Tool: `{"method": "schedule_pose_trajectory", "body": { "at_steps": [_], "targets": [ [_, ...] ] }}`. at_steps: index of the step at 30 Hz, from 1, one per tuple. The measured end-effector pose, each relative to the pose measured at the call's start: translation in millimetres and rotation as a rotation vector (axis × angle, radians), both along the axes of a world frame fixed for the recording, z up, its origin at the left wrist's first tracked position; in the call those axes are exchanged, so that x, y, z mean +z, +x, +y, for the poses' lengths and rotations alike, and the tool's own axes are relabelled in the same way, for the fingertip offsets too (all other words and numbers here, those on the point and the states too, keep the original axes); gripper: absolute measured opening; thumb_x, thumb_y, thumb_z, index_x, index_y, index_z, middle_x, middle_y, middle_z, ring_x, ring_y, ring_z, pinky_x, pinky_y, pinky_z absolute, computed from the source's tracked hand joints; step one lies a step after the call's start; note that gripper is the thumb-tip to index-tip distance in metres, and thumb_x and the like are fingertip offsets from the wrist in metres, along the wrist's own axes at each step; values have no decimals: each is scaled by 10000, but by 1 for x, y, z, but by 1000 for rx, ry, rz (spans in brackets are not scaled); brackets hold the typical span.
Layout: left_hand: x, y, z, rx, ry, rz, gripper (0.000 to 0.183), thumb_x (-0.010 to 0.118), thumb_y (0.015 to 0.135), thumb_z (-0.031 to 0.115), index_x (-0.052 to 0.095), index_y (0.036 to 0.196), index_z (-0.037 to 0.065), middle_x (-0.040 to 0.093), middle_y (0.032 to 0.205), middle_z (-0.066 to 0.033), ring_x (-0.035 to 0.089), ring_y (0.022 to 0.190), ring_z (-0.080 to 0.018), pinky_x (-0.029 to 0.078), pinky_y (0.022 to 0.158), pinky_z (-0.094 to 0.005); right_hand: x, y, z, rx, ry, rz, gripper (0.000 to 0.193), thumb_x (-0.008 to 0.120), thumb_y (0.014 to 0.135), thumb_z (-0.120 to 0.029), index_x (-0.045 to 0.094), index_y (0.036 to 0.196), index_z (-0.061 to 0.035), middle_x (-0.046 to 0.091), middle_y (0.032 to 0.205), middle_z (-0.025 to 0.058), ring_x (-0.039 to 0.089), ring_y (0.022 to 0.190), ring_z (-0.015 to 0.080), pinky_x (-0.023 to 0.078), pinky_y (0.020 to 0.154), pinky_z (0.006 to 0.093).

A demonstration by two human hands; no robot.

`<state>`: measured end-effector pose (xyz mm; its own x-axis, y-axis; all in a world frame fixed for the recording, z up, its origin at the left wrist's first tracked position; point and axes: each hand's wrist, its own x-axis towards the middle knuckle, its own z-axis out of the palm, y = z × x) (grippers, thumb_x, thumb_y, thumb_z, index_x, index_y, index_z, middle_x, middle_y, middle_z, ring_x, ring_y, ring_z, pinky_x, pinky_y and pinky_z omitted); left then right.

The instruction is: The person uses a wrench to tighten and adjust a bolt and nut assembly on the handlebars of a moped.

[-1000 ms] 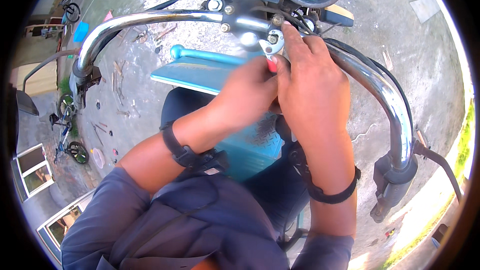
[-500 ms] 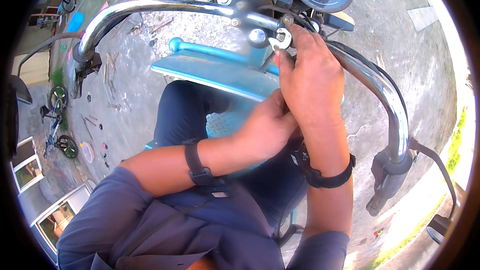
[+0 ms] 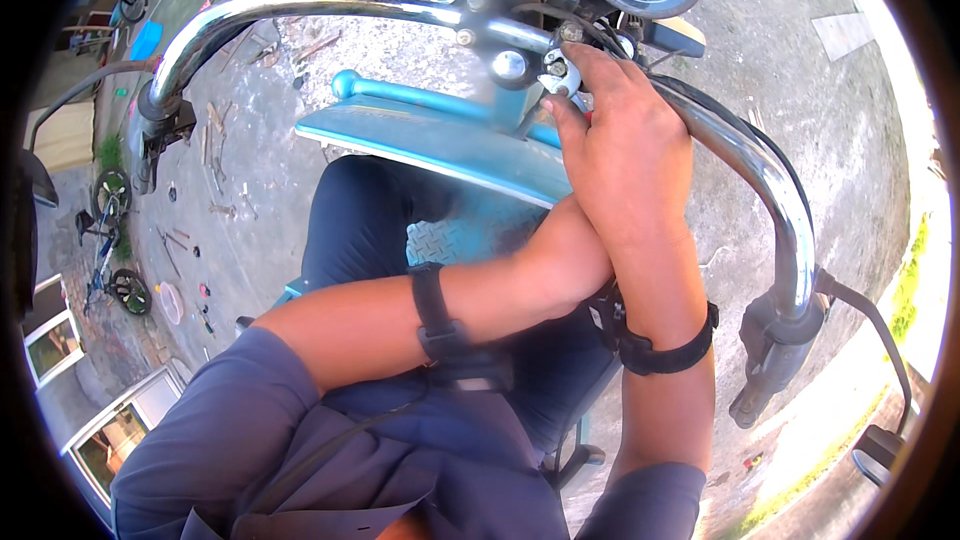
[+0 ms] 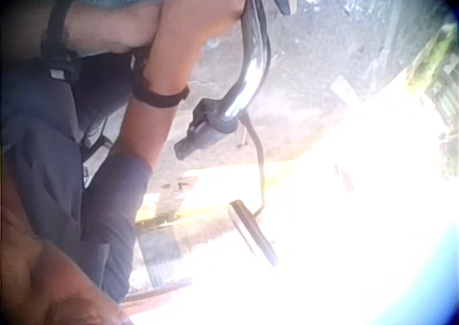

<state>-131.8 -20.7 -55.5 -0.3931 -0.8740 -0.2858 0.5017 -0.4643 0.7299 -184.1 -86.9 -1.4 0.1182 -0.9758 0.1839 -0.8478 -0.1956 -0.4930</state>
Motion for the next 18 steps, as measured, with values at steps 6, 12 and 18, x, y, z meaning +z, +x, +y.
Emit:
{"method": "schedule_pose_trajectory", "body": {
  "at_steps": [6,12,18],
  "targets": [
    [12,5,-12,-128,90,118,329,547,1035,203,532,1326,50,627,1237,-84,607,1119,-155,512,905,-339,2,0,-2,-17,47,45,449,801,807,-188,659,1230,-146,714,1069,88,715,802,266,571,730,390],
    [15,5,-17,-136,159,133,301,550,1035,212,552,1292,57,661,1148,-69,653,1007,-152,537,802,-324,5,4,-3,-34,70,18,429,793,812,-164,655,1216,-125,708,1088,108,710,846,302,568,765,409],
    [14,14,-14,-181,61,-18,264,538,1040,155,550,1289,66,639,1204,-80,619,1085,-156,535,854,-346,3,7,-5,-45,35,65,411,786,811,-163,660,1198,-110,703,1106,133,695,934,354,556,814,439]
  ]
}}
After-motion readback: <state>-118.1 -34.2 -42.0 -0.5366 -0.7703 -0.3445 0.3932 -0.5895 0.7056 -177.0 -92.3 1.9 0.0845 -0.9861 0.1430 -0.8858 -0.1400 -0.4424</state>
